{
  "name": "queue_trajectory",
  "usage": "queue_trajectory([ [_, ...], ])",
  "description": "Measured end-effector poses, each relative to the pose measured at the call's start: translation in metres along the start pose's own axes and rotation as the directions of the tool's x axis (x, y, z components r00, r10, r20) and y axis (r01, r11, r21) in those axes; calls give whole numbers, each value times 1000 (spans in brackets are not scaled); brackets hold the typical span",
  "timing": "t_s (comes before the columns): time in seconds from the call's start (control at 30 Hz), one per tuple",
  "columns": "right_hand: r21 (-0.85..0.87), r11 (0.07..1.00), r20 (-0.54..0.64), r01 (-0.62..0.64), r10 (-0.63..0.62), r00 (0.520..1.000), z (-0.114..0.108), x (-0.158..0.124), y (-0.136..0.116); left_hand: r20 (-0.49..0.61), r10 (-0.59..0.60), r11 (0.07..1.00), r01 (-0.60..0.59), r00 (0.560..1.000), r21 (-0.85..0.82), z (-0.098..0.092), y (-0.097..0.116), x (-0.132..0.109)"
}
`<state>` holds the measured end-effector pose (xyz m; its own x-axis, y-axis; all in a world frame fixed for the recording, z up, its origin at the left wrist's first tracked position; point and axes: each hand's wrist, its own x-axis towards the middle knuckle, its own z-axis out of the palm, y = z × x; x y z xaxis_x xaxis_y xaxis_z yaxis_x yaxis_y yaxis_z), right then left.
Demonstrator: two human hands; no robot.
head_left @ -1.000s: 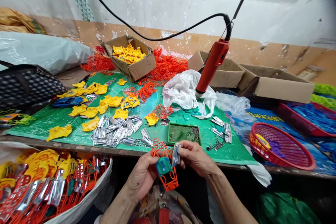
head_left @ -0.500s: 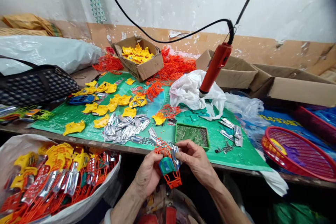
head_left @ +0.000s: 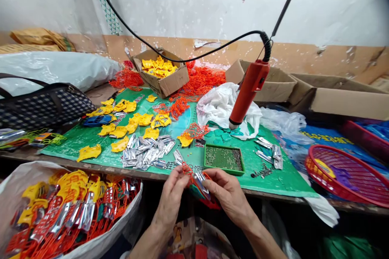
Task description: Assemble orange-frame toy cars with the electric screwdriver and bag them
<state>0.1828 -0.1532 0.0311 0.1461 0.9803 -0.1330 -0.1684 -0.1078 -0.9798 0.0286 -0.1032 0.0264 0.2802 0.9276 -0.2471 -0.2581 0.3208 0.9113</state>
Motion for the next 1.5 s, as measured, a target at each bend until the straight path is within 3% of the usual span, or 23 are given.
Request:
queue_trajectory([
  [0.07, -112, 992, 17, 66, -65, 998, -5, 0, -4, -166, 191, 956, -145, 967, 256, -4, 12, -7],
  [0.1, -181, 977, 45, 109, -102, 994, -8, -1, -5, -193, 273, 916, -194, 942, 351, -5, 18, -10],
  [0.13, -252, 955, 88, 155, -136, 987, -10, -1, -7, -144, 295, 890, -217, 945, 401, -6, 24, -13],
  [0.2, -361, 897, 195, 256, -195, 961, -13, -1, -11, 80, 221, 882, -234, 972, 408, -5, 34, -15],
  [0.23, -396, 866, 244, 305, -221, 944, -14, -1, -12, 193, 173, 883, -239, 966, 404, -3, 38, -15],
  [0.3, -442, 809, 315, 387, -264, 912, -15, -1, -13, 368, 67, 877, -231, 927, 422, -1, 41, -10],
  [0.4, -524, 688, 336, 502, -374, 864, -15, -3, -12, 477, -85, 874, -165, 875, 458, 1, 38, -1],
  [0.5, -645, 469, 241, 603, -624, 744, -16, -8, -8, 427, -89, 903, -108, 900, 415, 1, 31, 4],
  [0.57, -736, 344, 187, 582, -724, 664, -18, -13, -6, 359, -48, 913, -105, 932, 395, 2, 25, 3],
  [0.67, -810, 264, 179, 524, -739, 649, -17, -17, -1, 315, 18, 892, -157, 949, 424, 4, 17, -2],
  [0.8, -807, 263, 151, 529, -773, 615, -13, -17, 6, 353, 141, 839, -301, 925, 453, 4, 11, -5],
  [0.93, -750, 315, 110, 582, -808, 579, -11, -17, 9, 464, 267, 758, -482, 844, 440, -2, 8, -3],
  [1.0, -728, 325, 109, 603, -815, 570, -11, -18, 9, 518, 365, 654, -609, 773, 449, -5, 7, -1],
  [1.1, -714, 278, 142, 643, -842, 520, -12, -21, 8, 598, 491, 476, -770, 634, 425, -6, 8, 0],
  [1.2, -711, 222, 176, 667, -862, 475, -14, -26, 6, 653, 538, 386, -845, 533, 371, -4, 8, -2],
  [1.33, -720, 196, 185, 666, -870, 456, -15, -33, 5, 682, 567, 311, -886, 462, 343, -4, 8, -6],
  [1.5, -715, 172, 186, 677, -887, 422, -15, -36, 6, 698, 586, 259, -912, 411, 319, -7, 7, -8],
])
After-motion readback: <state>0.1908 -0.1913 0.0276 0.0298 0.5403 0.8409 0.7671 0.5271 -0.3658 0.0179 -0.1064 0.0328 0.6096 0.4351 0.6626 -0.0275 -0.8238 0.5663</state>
